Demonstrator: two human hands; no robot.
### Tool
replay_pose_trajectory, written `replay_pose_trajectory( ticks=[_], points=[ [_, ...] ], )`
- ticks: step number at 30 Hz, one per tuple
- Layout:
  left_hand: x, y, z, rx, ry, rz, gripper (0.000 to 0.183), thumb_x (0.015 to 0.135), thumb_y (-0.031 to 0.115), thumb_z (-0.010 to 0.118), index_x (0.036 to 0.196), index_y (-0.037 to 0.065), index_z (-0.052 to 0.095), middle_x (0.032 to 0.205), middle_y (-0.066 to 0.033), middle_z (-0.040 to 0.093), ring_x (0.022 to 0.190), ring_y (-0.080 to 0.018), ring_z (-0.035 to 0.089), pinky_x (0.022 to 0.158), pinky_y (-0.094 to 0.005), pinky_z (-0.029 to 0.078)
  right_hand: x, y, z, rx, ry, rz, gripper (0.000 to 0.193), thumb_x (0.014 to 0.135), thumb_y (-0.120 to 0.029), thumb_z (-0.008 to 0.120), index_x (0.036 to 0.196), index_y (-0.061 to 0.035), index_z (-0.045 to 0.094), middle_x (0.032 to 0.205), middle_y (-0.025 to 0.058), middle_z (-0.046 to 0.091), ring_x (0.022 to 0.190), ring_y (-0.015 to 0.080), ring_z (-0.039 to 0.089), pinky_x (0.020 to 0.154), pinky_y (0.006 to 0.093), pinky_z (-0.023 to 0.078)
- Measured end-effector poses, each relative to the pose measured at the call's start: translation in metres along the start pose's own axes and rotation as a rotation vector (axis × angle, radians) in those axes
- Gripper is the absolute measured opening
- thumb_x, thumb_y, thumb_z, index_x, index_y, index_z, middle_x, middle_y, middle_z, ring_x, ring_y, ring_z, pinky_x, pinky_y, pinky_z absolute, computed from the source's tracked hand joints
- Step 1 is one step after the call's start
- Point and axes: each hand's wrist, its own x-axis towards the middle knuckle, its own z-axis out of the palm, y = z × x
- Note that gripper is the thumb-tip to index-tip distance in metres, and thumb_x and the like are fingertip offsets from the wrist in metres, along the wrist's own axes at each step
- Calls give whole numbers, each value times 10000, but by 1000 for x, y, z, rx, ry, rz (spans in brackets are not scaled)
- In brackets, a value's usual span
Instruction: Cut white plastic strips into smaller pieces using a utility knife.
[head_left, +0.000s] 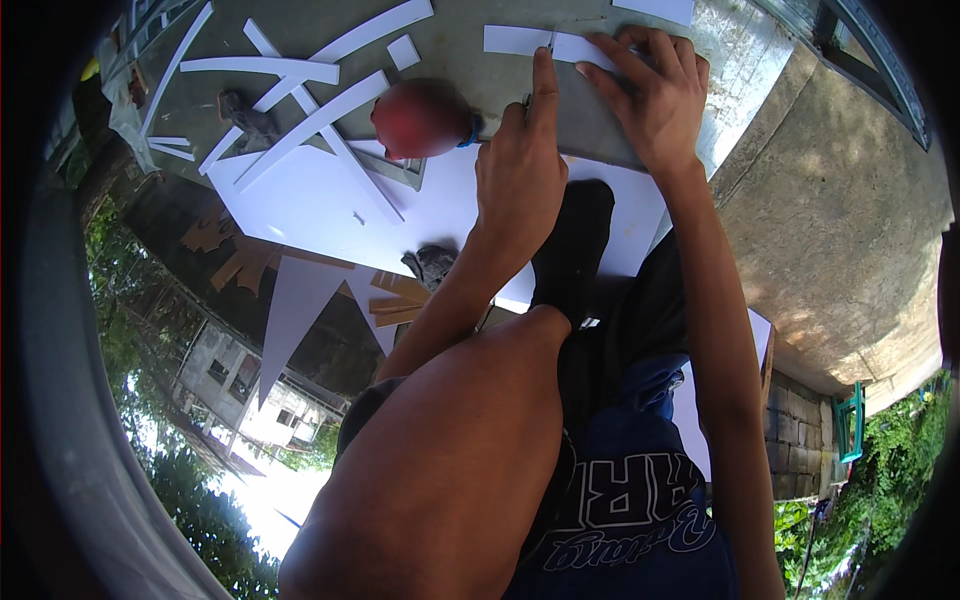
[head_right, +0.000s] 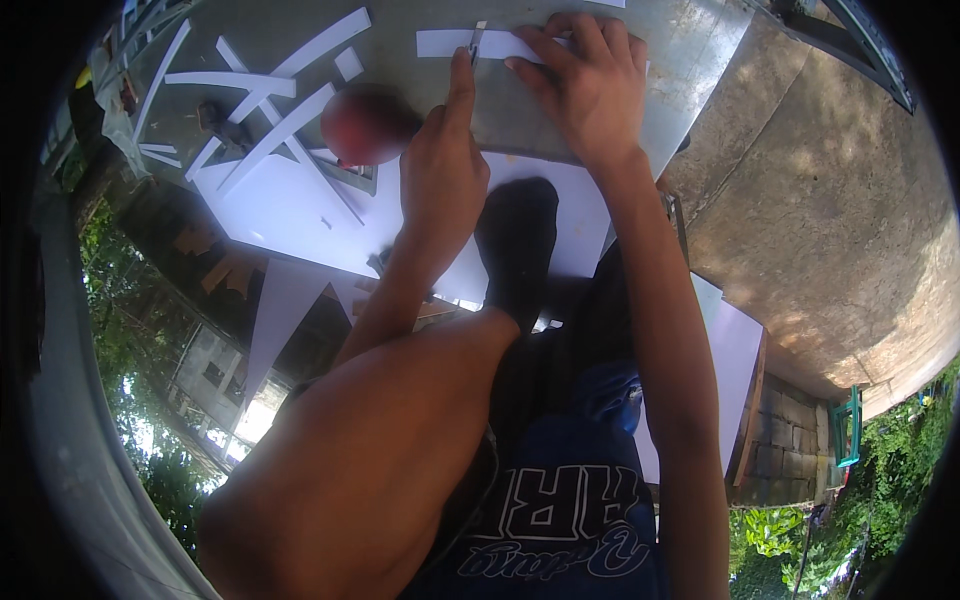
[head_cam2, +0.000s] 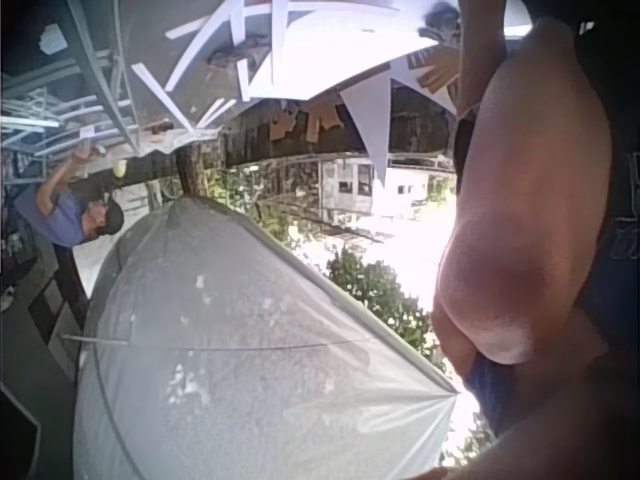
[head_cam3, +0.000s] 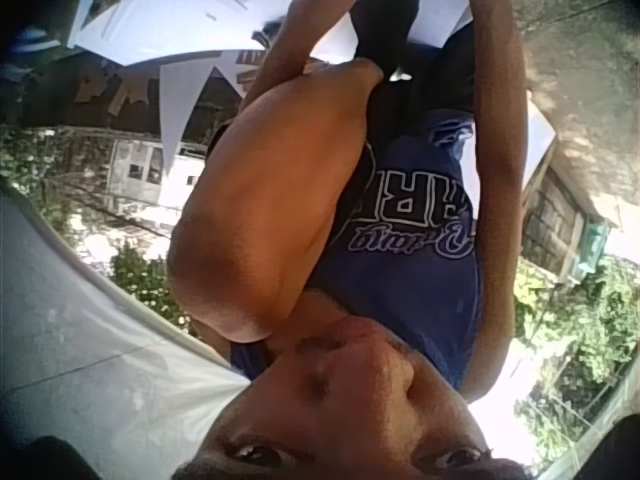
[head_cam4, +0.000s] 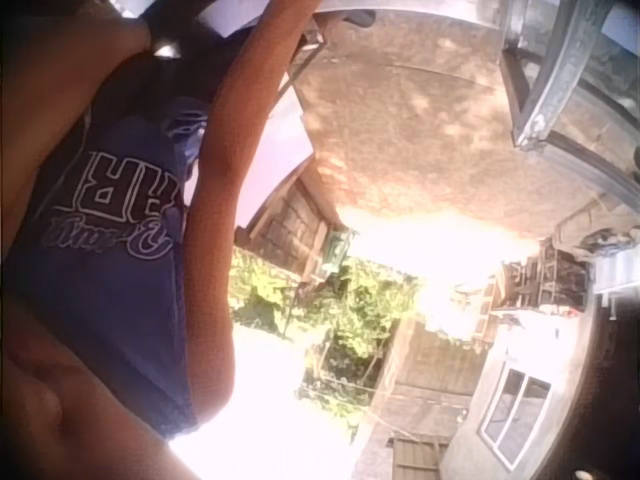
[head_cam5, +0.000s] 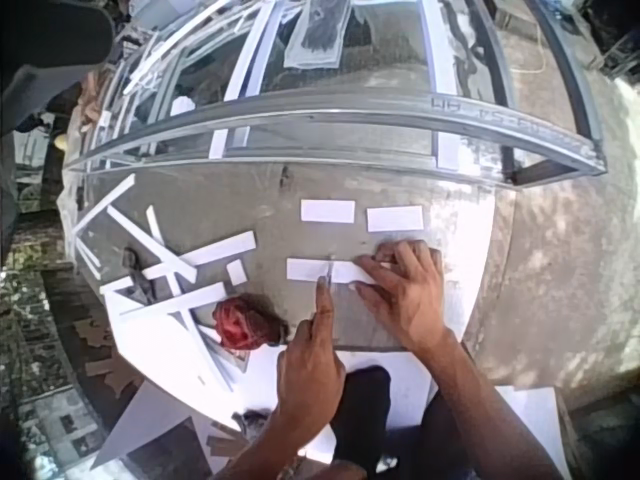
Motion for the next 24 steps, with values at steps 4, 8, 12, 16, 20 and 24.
replay_pose_trajectory(
  ticks=[4, 8, 12, 16, 20, 24],
  points=[
    [0, -3, -1, 1, 30, 21, 924, 709, -91, 650, 1530, 68, 257, 808, -194, 585, 676, -365, 655, 590, -444, 524, -2, 2, 2, 9, 4, 8, 312, 755, -369, 781, 1038, -239, 761, 922, -76, 595, 883, 154, 545, 799, 349, 409],
    [1, -3, -3, -6, 20, 10, 910, 715, -94, 634, 1529, 68, 261, 811, -195, 586, 672, -365, 648, 593, -452, 519, 3, -3, -4, 12, -8, -8, 312, 755, -367, 782, 1040, -241, 761, 923, -77, 595, 880, 150, 545, 798, 348, 408],
    [0, 1, -3, -40, 5, -48, 797, 799, -126, 550, 1520, 100, 297, 895, -211, 634, 786, -397, 648, 680, -486, 486, 2, -2, -4, -3, -16, 3, 313, 753, -368, 784, 1040, -245, 761, 922, -81, 594, 876, 143, 546, 797, 348, 406],
    [1, -2, -3, -32, 16, -14, 852, 757, -100, 599, 1525, 90, 282, 852, -201, 606, 729, -379, 648, 640, -471, 502, 3, -3, -4, -11, -12, 3, 312, 748, -373, 787, 1032, -245, 764, 920, -85, 593, 876, 140, 546, 798, 346, 406],
    [0, 2, -4, -54, 2, -55, 784, 808, -115, 541, 1519, 113, 304, 890, -211, 628, 784, -404, 640, 681, -496, 479, 2, -3, -3, -3, -10, 7, 308, 746, -374, 788, 1025, -245, 766, 914, -85, 590, 877, 140, 546, 798, 346, 407],
    [0, -2, -2, -19, 16, 27, 922, 712, -76, 654, 1532, 74, 260, 806, -187, 579, 656, -357, 645, 589, -448, 521, 3, -4, -4, -10, -9, 5, 301, 748, -375, 787, 1019, -245, 768, 912, -83, 588, 873, 140, 547, 796, 344, 410]
  ],
)
